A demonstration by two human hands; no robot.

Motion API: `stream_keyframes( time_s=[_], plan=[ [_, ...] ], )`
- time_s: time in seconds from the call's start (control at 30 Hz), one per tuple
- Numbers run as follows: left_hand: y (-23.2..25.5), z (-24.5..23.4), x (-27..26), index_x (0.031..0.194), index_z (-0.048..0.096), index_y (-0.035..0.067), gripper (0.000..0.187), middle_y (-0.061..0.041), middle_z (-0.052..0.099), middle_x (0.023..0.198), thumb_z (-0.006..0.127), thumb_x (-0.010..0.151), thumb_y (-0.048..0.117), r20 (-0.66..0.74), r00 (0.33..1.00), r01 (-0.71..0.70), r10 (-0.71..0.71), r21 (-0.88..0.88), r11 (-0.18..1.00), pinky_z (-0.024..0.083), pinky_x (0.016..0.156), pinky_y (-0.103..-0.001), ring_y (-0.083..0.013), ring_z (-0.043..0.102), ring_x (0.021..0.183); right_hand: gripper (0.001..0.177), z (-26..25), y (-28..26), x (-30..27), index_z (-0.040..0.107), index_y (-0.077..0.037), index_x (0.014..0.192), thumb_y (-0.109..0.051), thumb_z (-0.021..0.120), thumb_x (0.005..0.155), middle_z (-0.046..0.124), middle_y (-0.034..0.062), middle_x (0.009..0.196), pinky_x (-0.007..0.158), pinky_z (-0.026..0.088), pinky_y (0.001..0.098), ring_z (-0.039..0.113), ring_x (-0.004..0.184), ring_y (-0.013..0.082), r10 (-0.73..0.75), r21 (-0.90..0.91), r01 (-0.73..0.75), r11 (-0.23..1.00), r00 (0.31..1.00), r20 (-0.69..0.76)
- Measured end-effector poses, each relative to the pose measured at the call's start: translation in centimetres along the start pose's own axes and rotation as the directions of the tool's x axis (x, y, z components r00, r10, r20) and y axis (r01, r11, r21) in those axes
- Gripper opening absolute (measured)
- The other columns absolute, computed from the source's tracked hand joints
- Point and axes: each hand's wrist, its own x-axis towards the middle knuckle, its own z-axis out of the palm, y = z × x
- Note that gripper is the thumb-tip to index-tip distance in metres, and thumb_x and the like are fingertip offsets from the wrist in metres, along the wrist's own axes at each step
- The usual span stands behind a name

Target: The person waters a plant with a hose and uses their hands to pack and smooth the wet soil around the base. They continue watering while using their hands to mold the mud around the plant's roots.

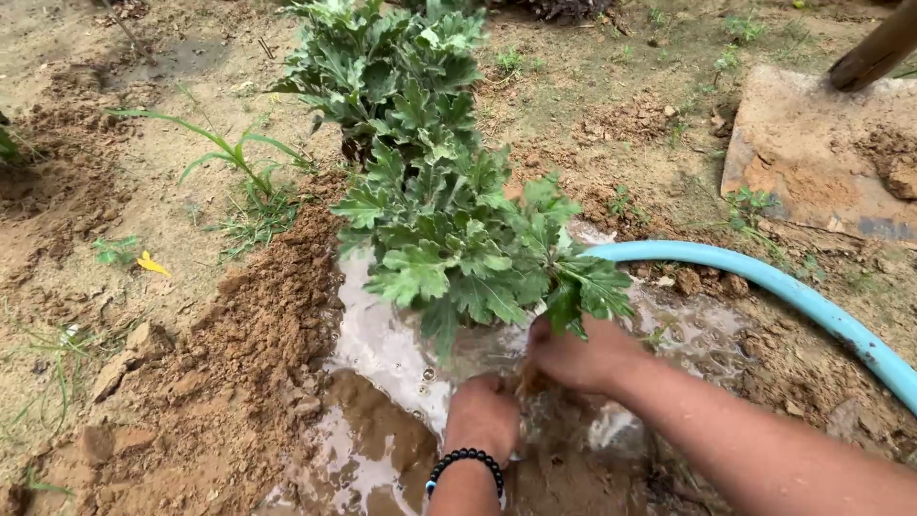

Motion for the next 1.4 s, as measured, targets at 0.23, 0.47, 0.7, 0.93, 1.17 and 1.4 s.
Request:
stream_keyframes(
  time_s=[0.23,0.47,0.7,0.93,1.17,1.4],
  plan=[
    [1.3,-1.9,-0.9,0.097,0.075,-0.001,0.029,-0.025,0.075,0.098,0.066,0.090,0.026,0.007,0.998,0.057,-0.057,-0.099,0.993,0.056,0.092,-0.043,-0.0383,0.073,0.098,0.043,-6.9,15.3,11.3,0.062,-0.015,0.126,-0.019,0.066,0.083,0.066,0.0144,0.125,0.101,0.049,0.0475,0.062,0.121,0.0351,-0.287,-0.464,-0.044,0.885,0.734,-0.616],
    [2.2,-1.1,-1.2,0.102,0.075,0.007,0.027,-0.019,0.074,0.111,0.064,0.091,0.029,0.041,0.994,0.099,-0.097,-0.065,0.993,0.053,0.098,-0.042,-0.0352,0.070,0.109,0.036,-8.3,12.8,5.7,0.056,-0.023,0.130,-0.045,0.044,0.105,0.062,0.0056,0.134,0.113,0.042,0.0497,0.058,0.130,0.0245,-0.087,-0.528,0.011,0.849,0.989,-0.119],
    [3.7,-0.6,-0.1,0.125,0.066,0.007,0.032,-0.018,0.067,0.129,0.065,0.096,0.021,-0.029,0.986,0.163,-0.162,0.018,0.987,0.053,0.102,-0.042,-0.0331,0.066,0.119,0.039,-10.6,5.7,-6.1,0.050,-0.015,0.132,-0.040,0.036,0.107,0.061,0.0083,0.127,0.098,0.053,0.0466,0.066,0.115,0.0314,-0.303,-0.644,0.287,0.709,0.949,0.089],
    [4.2,-2.6,-1.7,0.111,0.077,0.018,0.032,-0.004,0.074,0.121,0.069,0.082,0.006,0.039,0.994,-0.103,0.100,0.066,0.992,0.055,0.100,-0.034,-0.0221,0.073,0.110,0.046,-12.2,8.1,-7.4,0.049,-0.023,0.142,-0.036,0.044,0.098,0.064,0.0044,0.120,0.093,0.056,0.0406,0.068,0.106,0.0237,-0.489,-0.634,0.427,0.645,0.868,0.087],
    [8.3,-2.9,-5.7,0.117,0.071,0.013,0.026,-0.013,0.070,0.123,0.064,0.096,0.025,0.064,0.988,-0.155,0.142,0.364,0.919,0.055,0.101,-0.038,-0.0286,0.068,0.115,0.048,-12.9,8.5,-9.2,0.052,-0.026,0.143,-0.036,0.051,0.096,0.065,0.0030,0.113,0.088,0.056,0.0407,0.067,0.103,0.0227,-0.564,-0.559,0.437,0.705,0.823,-0.068],
    [4.8,-0.8,-0.2,0.115,0.071,0.011,0.037,-0.012,0.071,0.123,0.069,0.079,0.018,0.109,0.972,-0.225,0.207,0.181,0.958,0.059,0.093,-0.038,-0.0261,0.072,0.106,0.020,-13.1,8.1,-9.8,0.057,-0.020,0.112,-0.030,0.051,0.095,0.063,0.0050,0.107,0.089,0.053,0.0434,0.064,0.105,0.0270,-0.523,-0.526,0.398,0.752,0.846,-0.107]
  ],
)
